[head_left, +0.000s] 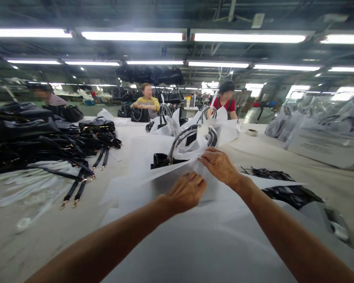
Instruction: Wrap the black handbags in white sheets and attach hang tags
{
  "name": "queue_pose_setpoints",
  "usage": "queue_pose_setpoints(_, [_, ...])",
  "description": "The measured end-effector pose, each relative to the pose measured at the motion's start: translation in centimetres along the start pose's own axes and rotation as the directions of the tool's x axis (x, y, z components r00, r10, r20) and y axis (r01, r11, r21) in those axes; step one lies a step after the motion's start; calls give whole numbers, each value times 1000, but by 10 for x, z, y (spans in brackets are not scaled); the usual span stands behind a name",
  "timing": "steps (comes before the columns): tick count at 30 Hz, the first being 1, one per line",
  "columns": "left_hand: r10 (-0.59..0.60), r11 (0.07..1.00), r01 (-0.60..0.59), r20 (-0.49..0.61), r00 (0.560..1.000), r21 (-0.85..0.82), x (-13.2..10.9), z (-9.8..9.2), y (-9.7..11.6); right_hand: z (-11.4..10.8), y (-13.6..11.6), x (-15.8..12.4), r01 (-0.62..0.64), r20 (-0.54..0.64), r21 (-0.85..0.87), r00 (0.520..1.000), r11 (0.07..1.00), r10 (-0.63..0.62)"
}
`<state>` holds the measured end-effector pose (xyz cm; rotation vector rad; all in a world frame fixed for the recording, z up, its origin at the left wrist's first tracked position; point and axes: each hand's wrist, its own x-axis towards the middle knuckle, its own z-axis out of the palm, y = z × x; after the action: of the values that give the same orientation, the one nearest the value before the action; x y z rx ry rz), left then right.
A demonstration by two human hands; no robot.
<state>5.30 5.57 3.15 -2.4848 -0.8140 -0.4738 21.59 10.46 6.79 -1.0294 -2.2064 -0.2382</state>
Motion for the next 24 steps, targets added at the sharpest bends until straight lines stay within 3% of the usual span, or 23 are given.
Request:
queue_pose_setpoints(4, [-112,982,111,-1,994,156,-17,49,4,0,-7,0,11,-76,-30,997,999,-13])
queue_pose_setpoints(7, [-221,955,224,-38,974,193,-14,64,-13,-2,-16,-2,38,-105,-39,994,999,-42])
queue_pose_setpoints(9, [-213,957,224,-75,974,183,-12,69,-24,-2,-20,-4,44,-123,-53,991,998,-51])
queue_pose_setpoints(13, [-175,966,197,-140,975,167,-5,72,-37,4,-21,-7,39,-144,-78,988,996,-49])
queue_pose_setpoints(17, [-274,951,289,-136,952,108,9,64,-40,16,-21,-12,-23,-228,-88,974,996,2])
queue_pose_setpoints(24, [-295,955,296,-174,940,-21,21,46,-35,29,-30,-29,-39,-187,-106,982,994,19])
